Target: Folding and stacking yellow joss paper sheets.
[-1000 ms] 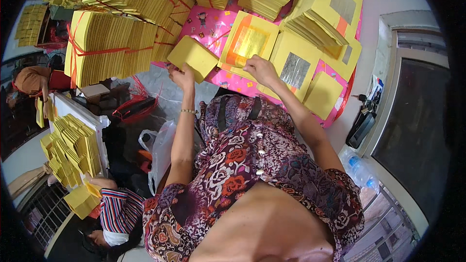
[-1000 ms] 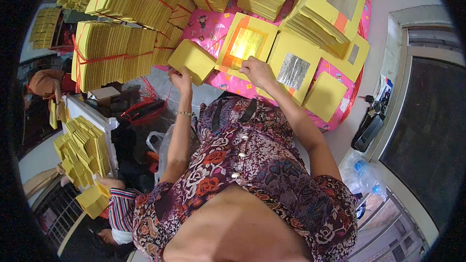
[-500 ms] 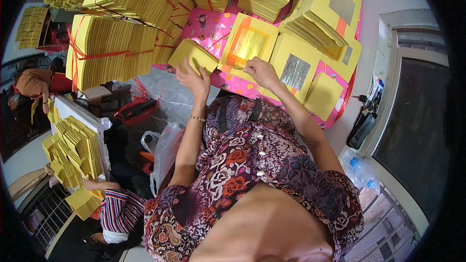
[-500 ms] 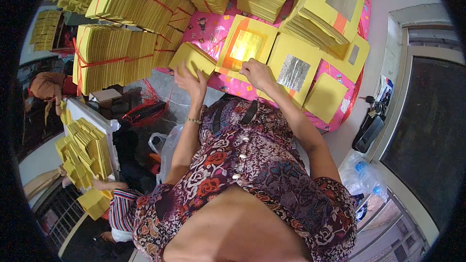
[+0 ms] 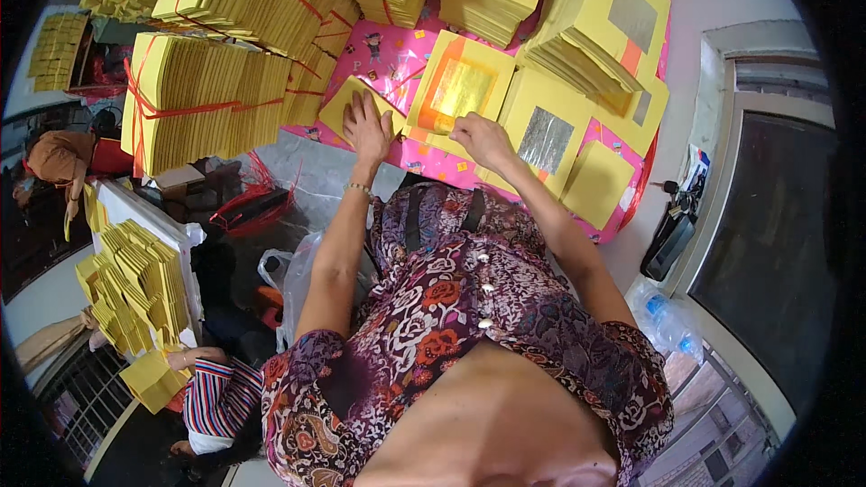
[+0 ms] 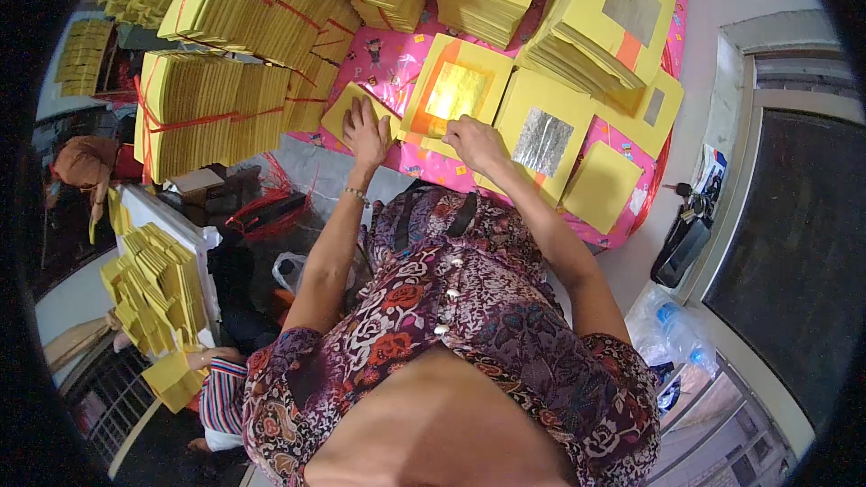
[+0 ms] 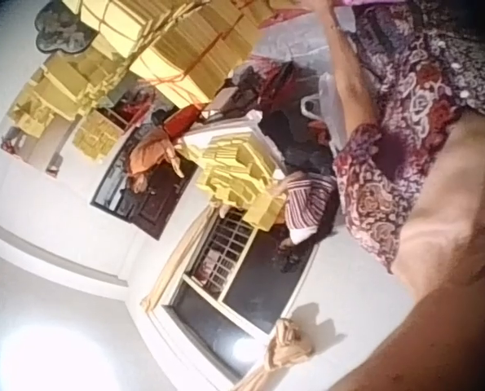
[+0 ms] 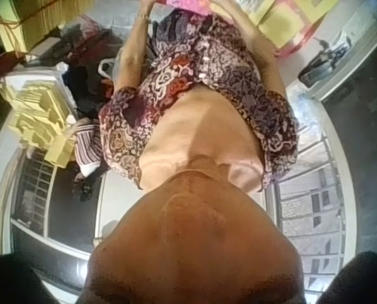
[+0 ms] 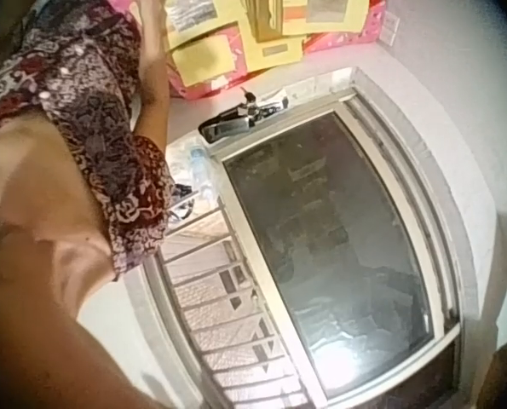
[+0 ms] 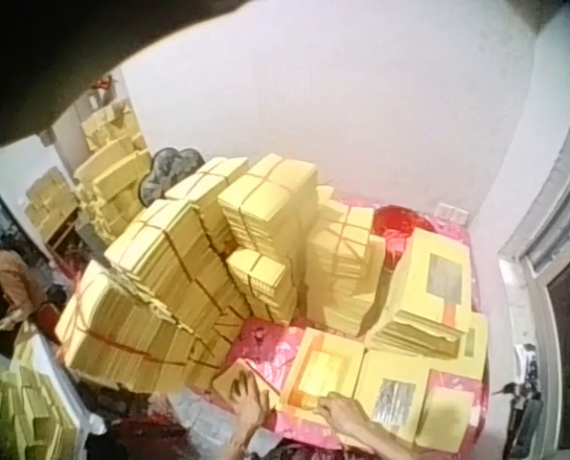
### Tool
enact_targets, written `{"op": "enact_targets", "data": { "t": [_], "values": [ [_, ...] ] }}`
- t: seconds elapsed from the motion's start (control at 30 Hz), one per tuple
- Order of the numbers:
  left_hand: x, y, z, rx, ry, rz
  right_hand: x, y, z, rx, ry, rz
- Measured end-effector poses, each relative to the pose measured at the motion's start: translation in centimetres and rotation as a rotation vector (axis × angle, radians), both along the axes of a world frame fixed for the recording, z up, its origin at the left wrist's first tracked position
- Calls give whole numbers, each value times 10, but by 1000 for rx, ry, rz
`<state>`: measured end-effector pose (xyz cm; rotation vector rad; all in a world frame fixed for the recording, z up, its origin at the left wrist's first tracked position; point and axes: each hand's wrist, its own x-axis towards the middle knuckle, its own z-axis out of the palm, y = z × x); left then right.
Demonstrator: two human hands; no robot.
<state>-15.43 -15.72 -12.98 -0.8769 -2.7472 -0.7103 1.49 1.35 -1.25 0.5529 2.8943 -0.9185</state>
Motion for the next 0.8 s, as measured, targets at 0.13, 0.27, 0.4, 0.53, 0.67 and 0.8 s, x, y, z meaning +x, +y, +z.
{"op": "enact_targets", "data": {
  "t": [0.13,0.27,0.4,0.53,0.67,0.8],
  "values": [
    [-7,-10,11,125,-72,-33,0,-2,11,-23,4,-11],
    [10,-9,68,293,-27,-143,5,-4,28,27,49,-11],
    [31,0,127,255,37,-463,4,-7,40,163,163,40],
    [32,21,139,141,93,-657,5,-11,58,242,266,89],
    [27,34,150,102,73,-728,12,-7,71,223,262,48],
    [25,35,172,235,23,-675,24,-8,86,228,796,-301]
  ]
}}
